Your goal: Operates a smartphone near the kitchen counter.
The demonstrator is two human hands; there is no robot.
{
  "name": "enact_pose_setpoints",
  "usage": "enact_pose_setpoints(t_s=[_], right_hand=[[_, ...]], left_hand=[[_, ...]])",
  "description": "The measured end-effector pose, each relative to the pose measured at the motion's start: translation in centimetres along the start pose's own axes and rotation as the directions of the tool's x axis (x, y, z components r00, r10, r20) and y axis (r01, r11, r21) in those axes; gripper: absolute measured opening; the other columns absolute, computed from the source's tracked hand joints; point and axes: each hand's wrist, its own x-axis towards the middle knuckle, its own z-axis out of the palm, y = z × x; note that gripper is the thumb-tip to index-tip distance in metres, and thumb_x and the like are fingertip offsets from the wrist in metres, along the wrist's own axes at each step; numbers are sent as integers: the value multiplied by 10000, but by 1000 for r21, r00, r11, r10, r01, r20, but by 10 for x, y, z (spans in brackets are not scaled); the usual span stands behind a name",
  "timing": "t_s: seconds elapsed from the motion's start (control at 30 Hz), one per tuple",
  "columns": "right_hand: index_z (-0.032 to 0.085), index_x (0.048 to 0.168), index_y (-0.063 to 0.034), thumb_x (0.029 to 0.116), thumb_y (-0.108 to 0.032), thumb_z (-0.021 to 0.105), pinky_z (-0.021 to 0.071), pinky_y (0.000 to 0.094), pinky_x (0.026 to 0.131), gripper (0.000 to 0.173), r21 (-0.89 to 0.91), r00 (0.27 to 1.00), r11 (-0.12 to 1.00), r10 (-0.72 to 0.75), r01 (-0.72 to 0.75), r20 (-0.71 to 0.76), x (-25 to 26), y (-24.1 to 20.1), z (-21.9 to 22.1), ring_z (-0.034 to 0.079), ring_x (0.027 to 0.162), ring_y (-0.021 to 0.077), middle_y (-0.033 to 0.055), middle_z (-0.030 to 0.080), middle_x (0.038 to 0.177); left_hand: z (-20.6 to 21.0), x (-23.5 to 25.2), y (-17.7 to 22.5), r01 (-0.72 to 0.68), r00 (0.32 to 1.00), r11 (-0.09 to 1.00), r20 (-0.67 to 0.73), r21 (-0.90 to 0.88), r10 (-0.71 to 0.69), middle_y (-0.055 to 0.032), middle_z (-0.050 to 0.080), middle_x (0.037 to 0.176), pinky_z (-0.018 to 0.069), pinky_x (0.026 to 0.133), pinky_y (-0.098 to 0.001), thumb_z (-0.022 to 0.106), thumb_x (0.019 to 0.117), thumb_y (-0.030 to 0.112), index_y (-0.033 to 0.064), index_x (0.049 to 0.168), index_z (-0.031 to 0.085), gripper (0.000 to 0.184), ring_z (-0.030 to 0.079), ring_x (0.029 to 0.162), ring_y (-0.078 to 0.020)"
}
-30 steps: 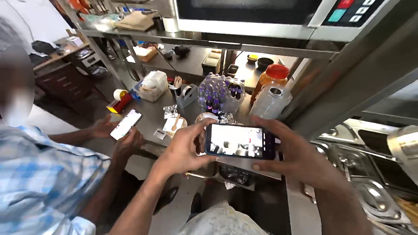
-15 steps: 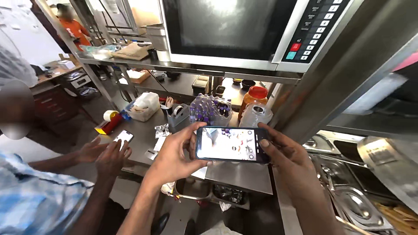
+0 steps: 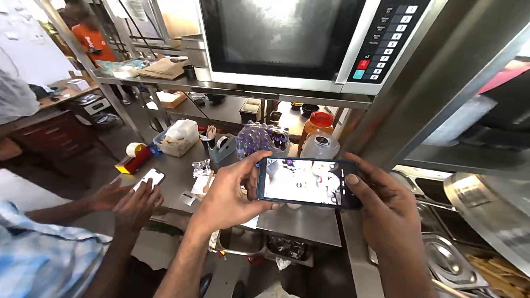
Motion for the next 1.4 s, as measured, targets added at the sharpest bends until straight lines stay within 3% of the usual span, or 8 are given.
enact_pose_setpoints(t_s=[0.23, 0.37, 0.57, 0.93, 1.4], right_hand=[[630, 1359, -130, 873, -218, 745, 617, 269, 674, 507, 1, 1000, 1000, 19, -19, -11, 0, 0, 3, 712, 854, 154, 66, 716, 1071], [631, 1340, -139, 854, -199, 756, 615, 278, 606, 506, 0, 999, 999, 37, -37, -20, 1, 1, 7, 711, 804, 165, 71, 712, 1062], [638, 1313, -139, 820, -174, 792, 619, 285, 628, 518, -16, 998, 999, 45, -45, -48, 3, 5, 11, 711, 820, 172, 68, 710, 1060], [649, 1306, -151, 887, -241, 710, 593, 280, 620, 433, -37, 998, 998, 51, -52, -40, 4, 10, 8, 689, 794, 157, 56, 703, 1018], [650, 1294, -142, 892, -264, 695, 591, 276, 630, 423, -8, 998, 999, 49, -49, -34, 3, 11, 11, 687, 803, 150, 53, 700, 1023]], left_hand=[[1, 1, -1, -13, 1000, 1000, 0, 27, 13, 40, 681, 869, 611, 615, -258, 915, 715, 309, 151, 1500, 486, 908, 660, 695, -88], [3, 0, -1, -5, 1000, 1000, -9, 24, 6, 40, 681, 876, 600, 582, -253, 917, 706, 291, 154, 1499, 489, 912, 651, 676, -87], [4, -1, -3, -2, 1000, 1000, -13, 15, 2, 30, 693, 897, 621, 617, -268, 920, 704, 273, 146, 1504, 483, 921, 671, 706, -99], [4, 1, -7, 7, 1000, 1000, -2, 13, -7, 27, 669, 839, 600, 572, -263, 927, 704, 272, 162, 1503, 488, 919, 644, 654, -99], [3, -2, -7, 10, 1000, 1000, -11, 26, -9, 42, 649, 835, 584, 570, -246, 931, 694, 266, 175, 1504, 492, 925, 627, 658, -86]])
